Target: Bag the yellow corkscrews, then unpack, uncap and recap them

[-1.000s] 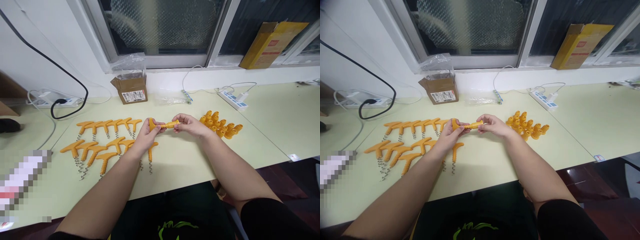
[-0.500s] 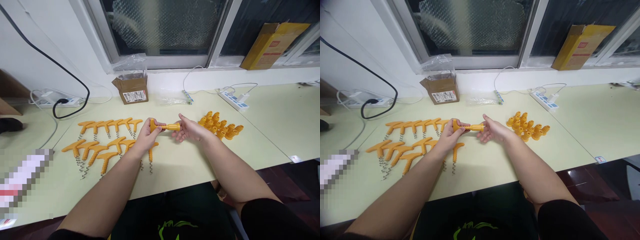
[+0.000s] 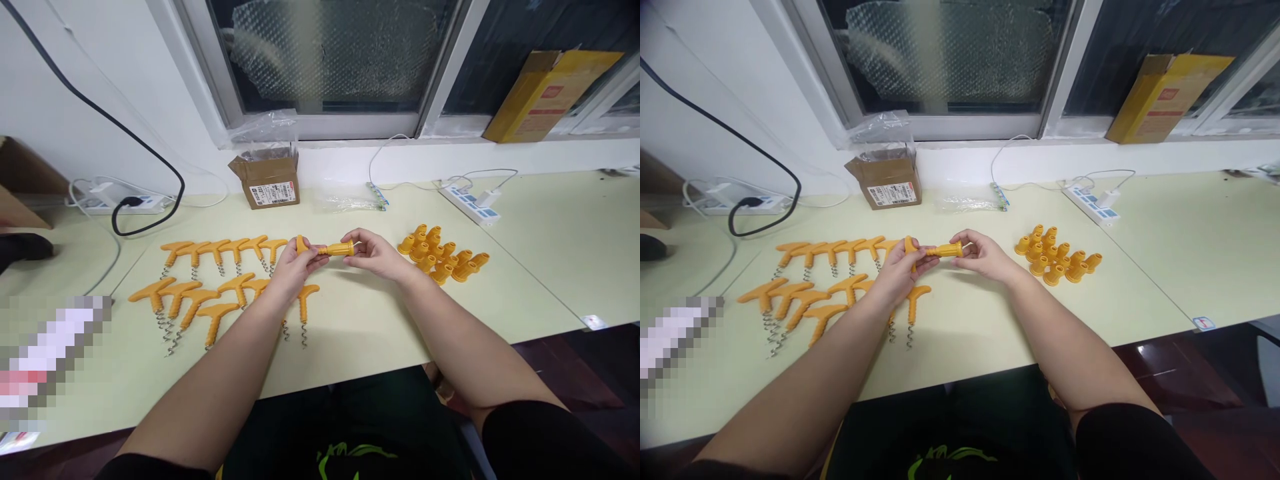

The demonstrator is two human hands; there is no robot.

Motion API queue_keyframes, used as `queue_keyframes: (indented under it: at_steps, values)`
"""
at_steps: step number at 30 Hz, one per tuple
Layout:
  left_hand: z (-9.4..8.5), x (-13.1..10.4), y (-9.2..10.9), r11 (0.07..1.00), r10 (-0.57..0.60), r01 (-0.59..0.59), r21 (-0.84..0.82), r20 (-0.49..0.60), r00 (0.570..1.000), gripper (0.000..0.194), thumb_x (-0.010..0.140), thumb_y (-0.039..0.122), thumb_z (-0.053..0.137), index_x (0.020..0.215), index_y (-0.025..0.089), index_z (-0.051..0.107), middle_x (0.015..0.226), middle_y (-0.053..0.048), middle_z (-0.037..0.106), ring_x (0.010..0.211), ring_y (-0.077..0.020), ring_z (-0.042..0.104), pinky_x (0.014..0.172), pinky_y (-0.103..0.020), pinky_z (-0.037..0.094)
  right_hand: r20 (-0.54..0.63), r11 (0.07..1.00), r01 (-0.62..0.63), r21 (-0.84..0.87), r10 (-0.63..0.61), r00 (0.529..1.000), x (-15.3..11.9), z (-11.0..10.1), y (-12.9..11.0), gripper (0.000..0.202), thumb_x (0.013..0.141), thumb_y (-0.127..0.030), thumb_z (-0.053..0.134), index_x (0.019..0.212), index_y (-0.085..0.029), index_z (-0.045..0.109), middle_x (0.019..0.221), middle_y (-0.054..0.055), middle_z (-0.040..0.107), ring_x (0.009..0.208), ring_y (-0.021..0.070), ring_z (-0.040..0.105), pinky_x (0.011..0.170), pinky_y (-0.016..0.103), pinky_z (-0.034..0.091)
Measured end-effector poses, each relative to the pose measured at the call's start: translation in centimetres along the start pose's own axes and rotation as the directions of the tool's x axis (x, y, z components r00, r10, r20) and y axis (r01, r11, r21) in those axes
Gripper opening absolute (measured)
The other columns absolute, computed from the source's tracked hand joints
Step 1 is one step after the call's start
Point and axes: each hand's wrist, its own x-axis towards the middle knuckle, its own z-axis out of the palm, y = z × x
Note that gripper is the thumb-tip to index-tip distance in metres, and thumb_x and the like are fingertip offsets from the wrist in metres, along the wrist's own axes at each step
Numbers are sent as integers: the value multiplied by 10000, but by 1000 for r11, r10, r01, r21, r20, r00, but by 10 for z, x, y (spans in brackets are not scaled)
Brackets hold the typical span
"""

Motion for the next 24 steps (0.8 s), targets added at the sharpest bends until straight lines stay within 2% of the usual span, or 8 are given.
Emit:
queue_keyframes:
  at_steps: [4, 6, 9, 11, 13, 16, 20, 24]
  values:
    - [-2, 4, -3, 999, -5, 5, 40, -9, 1000, 357, 801, 278, 742, 1003, 226, 452, 1015, -56, 744, 887, -190, 758, 993, -452, 561, -22, 998, 14, -62, -16, 1000, 3, -2, 4, 390, 772, -344, 802, 1105, -229, 634, 906, -3, 647, 796, 146, 612, 724, 274, 508]
    - [-5, 8, -7, 997, 17, -12, 70, -70, 997, 395, 798, 281, 735, 1075, 226, 458, 1063, -74, 731, 897, -200, 753, 973, -464, 565, -73, 998, 13, -66, -18, 997, 5, -4, 8, 387, 753, -353, 804, 1077, -224, 637, 873, -7, 640, 766, 146, 600, 704, 275, 493]
    - [-11, 14, -12, 971, 126, -83, 222, -190, 974, 451, 781, 241, 715, 1155, 229, 464, 1208, -102, 671, 1046, -216, 716, 1004, -451, 537, -215, 998, 6, -62, -19, 976, 11, -7, 17, 380, 717, -378, 813, 1012, -220, 632, 789, -32, 593, 683, 129, 543, 652, 267, 456]
    - [-14, 14, -12, 911, 230, -134, 391, -210, 950, 448, 776, 227, 702, 1163, 231, 477, 1281, -110, 620, 1196, -230, 647, 1022, -416, 513, -304, 998, -13, -67, -8, 953, 15, -9, 23, 396, 700, -404, 820, 991, -223, 621, 731, -55, 542, 621, 115, 489, 601, 257, 419]
    - [-15, 11, -6, 815, 311, -160, 557, -186, 932, 398, 783, 240, 682, 1136, 231, 499, 1263, -103, 608, 1237, -237, 596, 964, -375, 520, -376, 995, -55, -84, 20, 927, 19, -11, 30, 430, 685, -431, 828, 995, -232, 607, 722, -65, 523, 590, 108, 474, 564, 250, 397]
    - [-14, -1, 9, 599, 323, -129, 791, -91, 942, 273, 804, 274, 639, 1059, 233, 552, 1113, -71, 634, 1043, -231, 620, 807, -343, 509, -461, 987, -131, -89, 76, 884, 24, -13, 37, 472, 664, -457, 835, 1000, -249, 575, 790, -53, 556, 588, 115, 534, 539, 251, 421]
    - [-9, -22, 35, 294, 102, -41, 955, 11, 995, 145, 840, 338, 585, 956, 251, 574, 885, -16, 654, 799, -218, 618, 670, -338, 425, -518, 985, -171, -34, 129, 846, 32, -13, 44, 575, 600, -455, 863, 1045, -253, 560, 1005, -1, 617, 677, 131, 630, 625, 288, 527]
    - [-7, -39, 50, 94, -122, 9, 996, 3, 993, 241, 813, 468, 628, 924, 265, 557, 781, -13, 669, 752, -255, 634, 590, -335, 347, -492, 983, -181, -15, 151, 857, 37, -13, 52, 645, 606, -398, 846, 1164, -243, 562, 1243, 61, 611, 815, 153, 705, 740, 309, 559]
